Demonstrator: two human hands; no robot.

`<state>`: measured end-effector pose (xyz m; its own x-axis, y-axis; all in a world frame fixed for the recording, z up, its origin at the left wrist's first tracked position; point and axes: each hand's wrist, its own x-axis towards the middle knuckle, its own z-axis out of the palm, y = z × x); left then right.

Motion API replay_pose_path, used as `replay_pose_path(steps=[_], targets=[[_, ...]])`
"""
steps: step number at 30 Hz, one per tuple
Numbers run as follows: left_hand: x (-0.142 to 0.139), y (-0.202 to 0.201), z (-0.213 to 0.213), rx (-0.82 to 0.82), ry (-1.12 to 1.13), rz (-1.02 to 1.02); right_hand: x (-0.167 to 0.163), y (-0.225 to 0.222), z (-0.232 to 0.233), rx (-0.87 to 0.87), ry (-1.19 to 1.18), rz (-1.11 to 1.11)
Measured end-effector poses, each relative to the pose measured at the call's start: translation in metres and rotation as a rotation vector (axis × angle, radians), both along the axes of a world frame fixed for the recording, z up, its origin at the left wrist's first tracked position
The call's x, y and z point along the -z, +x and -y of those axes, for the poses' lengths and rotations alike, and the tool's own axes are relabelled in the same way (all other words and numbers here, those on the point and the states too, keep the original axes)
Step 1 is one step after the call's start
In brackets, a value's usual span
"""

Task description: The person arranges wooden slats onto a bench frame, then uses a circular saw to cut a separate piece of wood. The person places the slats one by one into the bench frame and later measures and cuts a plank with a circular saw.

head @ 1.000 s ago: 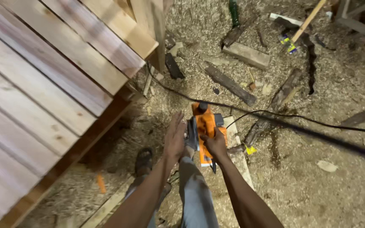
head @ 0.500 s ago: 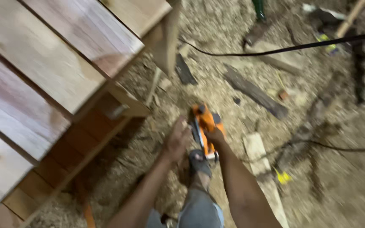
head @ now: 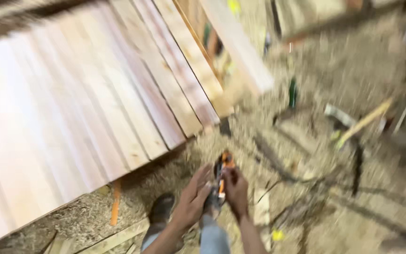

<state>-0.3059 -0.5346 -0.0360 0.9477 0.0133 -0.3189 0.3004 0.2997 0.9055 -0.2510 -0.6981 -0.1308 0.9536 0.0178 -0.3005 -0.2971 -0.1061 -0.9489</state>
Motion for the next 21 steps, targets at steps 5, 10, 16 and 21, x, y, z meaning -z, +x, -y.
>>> replay_pose_path(steps=[5, 10, 16, 21], targets=[[-0.112, -0.004, -0.086, -0.218, 0.106, 0.23, -0.154, 0.008, -0.093, -0.041, 0.168, -0.064], [-0.193, -0.032, -0.193, -0.403, 0.116, 0.271, -0.249, 0.005, -0.201, -0.296, 0.156, 0.225], [-0.249, -0.081, -0.305, -0.555, 0.183, 0.421, -0.345, -0.022, -0.324, -0.485, 0.248, 0.246], [-0.249, -0.127, -0.383, -0.768, 0.317, 0.359, -0.363, -0.031, -0.412, -0.628, 0.23, 0.239]])
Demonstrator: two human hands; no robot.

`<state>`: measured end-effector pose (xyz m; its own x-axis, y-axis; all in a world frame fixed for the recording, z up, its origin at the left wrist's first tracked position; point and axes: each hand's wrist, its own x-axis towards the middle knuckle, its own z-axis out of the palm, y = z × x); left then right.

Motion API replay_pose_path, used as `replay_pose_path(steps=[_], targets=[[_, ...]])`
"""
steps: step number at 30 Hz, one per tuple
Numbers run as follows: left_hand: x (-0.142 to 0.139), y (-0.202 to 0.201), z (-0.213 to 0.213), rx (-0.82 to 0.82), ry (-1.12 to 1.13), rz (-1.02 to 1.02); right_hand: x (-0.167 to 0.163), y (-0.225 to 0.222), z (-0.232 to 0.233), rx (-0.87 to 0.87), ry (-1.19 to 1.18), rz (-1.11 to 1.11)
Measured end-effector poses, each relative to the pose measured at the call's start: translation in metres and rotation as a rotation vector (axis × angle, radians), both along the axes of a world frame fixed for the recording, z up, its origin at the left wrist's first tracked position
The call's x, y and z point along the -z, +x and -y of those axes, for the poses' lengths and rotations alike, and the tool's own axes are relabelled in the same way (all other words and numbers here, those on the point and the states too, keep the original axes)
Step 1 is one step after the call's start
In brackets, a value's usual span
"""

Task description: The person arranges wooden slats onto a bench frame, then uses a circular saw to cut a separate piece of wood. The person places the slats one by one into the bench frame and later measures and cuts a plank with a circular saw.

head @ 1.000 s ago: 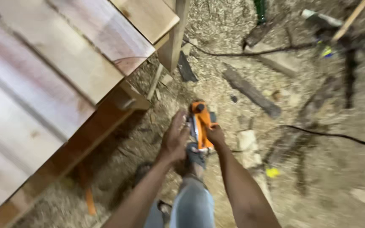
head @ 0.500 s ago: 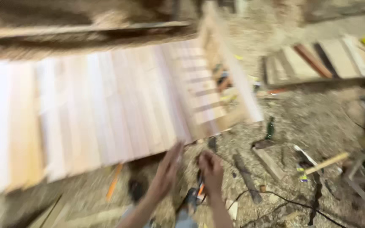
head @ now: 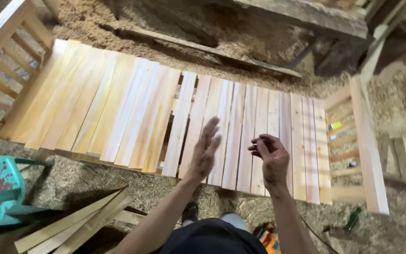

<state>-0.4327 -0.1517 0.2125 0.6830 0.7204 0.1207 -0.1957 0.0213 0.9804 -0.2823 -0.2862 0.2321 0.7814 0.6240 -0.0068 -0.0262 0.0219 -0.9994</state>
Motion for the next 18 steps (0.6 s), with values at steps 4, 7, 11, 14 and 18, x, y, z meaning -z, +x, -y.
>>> replay_pose_path(steps=[4, 7, 11, 14, 18], targets=[[0.034, -0.022, -0.034, -0.201, -0.112, -0.041, 0.036, 0.011, -0.051, -0.098, -0.134, 0.007], [0.067, -0.034, -0.054, -0.354, -0.197, -0.302, 0.083, 0.032, -0.097, -0.156, -0.242, 0.027], [0.115, -0.056, -0.073, -0.524, -0.268, -0.498, 0.152, 0.069, -0.164, -0.258, -0.298, 0.232], [0.157, -0.063, -0.102, -0.627, -0.399, -0.561, 0.201, 0.105, -0.242, -0.269, -0.395, 0.361], [0.198, -0.051, -0.124, -0.725, -0.41, -0.509, 0.248, 0.147, -0.342, -0.294, -0.403, 0.522]])
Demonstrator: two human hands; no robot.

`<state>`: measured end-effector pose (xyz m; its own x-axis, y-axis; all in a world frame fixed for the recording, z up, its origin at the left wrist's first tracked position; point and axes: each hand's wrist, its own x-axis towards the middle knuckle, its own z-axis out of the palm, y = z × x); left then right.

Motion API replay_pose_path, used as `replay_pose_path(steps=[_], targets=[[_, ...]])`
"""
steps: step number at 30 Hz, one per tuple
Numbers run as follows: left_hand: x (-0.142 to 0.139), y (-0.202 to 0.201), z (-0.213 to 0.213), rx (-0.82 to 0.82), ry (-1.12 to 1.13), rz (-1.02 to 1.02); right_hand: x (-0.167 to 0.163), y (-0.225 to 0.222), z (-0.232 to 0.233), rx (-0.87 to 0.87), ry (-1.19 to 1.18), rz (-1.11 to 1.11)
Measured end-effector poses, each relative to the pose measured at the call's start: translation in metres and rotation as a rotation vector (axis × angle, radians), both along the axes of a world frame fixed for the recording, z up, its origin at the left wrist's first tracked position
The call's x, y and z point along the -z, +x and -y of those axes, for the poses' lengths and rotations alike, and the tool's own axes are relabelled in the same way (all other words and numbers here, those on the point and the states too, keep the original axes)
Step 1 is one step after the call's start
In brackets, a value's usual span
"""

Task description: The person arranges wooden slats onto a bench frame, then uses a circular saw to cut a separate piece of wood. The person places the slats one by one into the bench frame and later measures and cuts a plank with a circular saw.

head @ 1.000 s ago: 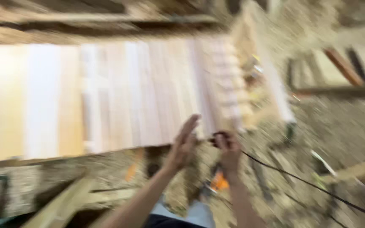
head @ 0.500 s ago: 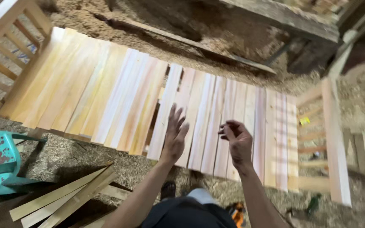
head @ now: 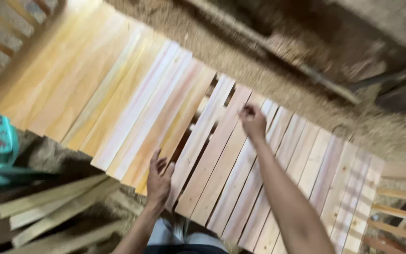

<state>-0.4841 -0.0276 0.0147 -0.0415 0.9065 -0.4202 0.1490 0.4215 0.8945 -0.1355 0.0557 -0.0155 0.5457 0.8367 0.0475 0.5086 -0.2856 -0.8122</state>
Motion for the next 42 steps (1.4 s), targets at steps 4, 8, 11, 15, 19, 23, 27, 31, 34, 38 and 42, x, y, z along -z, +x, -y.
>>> replay_pose_path(steps=[4, 8, 11, 15, 19, 23, 27, 31, 34, 38, 42], targets=[[0.014, 0.035, 0.001, 0.169, 0.257, -0.198, 0.022, 0.027, -0.054, -0.067, -0.089, 0.009], [0.027, 0.062, -0.014, 0.526, 0.18, -0.588, 0.025, 0.04, -0.097, -0.19, -0.221, 0.265], [0.042, 0.071, -0.023, 0.506, 0.407, -0.766, 0.03, 0.052, -0.127, -0.248, -0.401, 0.205], [0.057, 0.068, -0.013, 0.452, 0.318, -0.803, 0.056, 0.065, -0.138, -0.332, -0.409, 0.174], [0.058, 0.062, 0.002, 0.359, 0.355, -0.761, 0.09, 0.069, -0.128, -0.381, -0.178, 0.104], [0.053, 0.058, -0.002, 0.333, 0.263, -0.653, 0.104, 0.065, -0.128, -0.27, -0.052, -0.25], [0.049, 0.056, -0.004, 0.325, 0.148, -0.599, 0.1, 0.062, -0.131, -0.294, -0.15, 0.071], [0.051, 0.061, 0.001, 0.24, 0.297, -0.654, 0.099, 0.065, -0.119, -0.147, -0.054, -0.69], [0.055, 0.063, 0.001, 0.361, 0.249, -0.587, 0.101, 0.076, -0.116, -0.238, -0.091, -0.329], [0.058, 0.06, 0.0, 0.359, 0.196, -0.622, 0.105, 0.084, -0.122, -0.262, -0.216, 0.058], [0.061, 0.058, -0.002, 0.388, 0.141, -0.662, 0.106, 0.084, -0.124, -0.256, -0.252, -0.013]])
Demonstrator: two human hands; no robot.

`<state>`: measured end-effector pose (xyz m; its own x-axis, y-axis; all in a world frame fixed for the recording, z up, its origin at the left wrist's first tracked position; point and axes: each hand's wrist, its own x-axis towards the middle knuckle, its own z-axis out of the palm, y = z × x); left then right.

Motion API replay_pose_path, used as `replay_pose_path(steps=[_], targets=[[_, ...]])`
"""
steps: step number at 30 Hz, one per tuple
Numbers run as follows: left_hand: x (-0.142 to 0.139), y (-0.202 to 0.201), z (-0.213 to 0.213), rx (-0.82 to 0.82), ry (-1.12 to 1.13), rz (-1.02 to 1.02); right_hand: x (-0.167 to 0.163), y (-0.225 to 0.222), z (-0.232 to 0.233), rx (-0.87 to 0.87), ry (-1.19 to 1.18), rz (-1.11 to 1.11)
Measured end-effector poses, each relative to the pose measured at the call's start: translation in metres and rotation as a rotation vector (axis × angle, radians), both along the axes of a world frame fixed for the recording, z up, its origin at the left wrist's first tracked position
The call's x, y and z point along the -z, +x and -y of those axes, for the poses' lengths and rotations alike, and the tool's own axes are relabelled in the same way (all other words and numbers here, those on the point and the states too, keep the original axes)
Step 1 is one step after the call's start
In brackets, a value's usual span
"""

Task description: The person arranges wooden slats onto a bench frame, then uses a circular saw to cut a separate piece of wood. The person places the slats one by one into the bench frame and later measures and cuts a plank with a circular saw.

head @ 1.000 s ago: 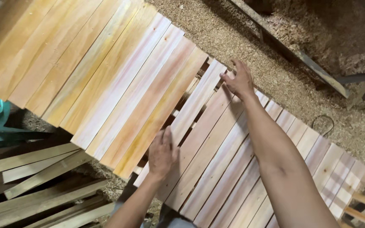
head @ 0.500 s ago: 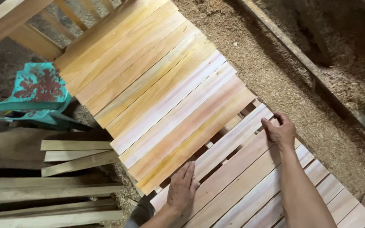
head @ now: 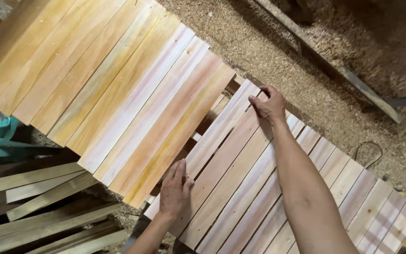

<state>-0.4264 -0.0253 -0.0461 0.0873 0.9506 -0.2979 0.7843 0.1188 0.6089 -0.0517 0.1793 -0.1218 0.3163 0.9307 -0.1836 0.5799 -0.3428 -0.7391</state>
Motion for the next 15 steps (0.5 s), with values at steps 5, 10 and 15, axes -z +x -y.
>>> replay_pose_path(steps=[5, 10, 15], targets=[[0.003, 0.001, 0.001, 0.019, 0.037, 0.011, -0.001, -0.002, 0.002, 0.022, -0.052, -0.014], [0.002, 0.002, 0.004, 0.005, 0.048, 0.071, 0.0, 0.001, -0.002, 0.027, -0.067, -0.009], [-0.003, -0.001, 0.002, 0.078, 0.151, 0.029, -0.012, -0.001, 0.001, 0.022, -0.018, 0.022]])
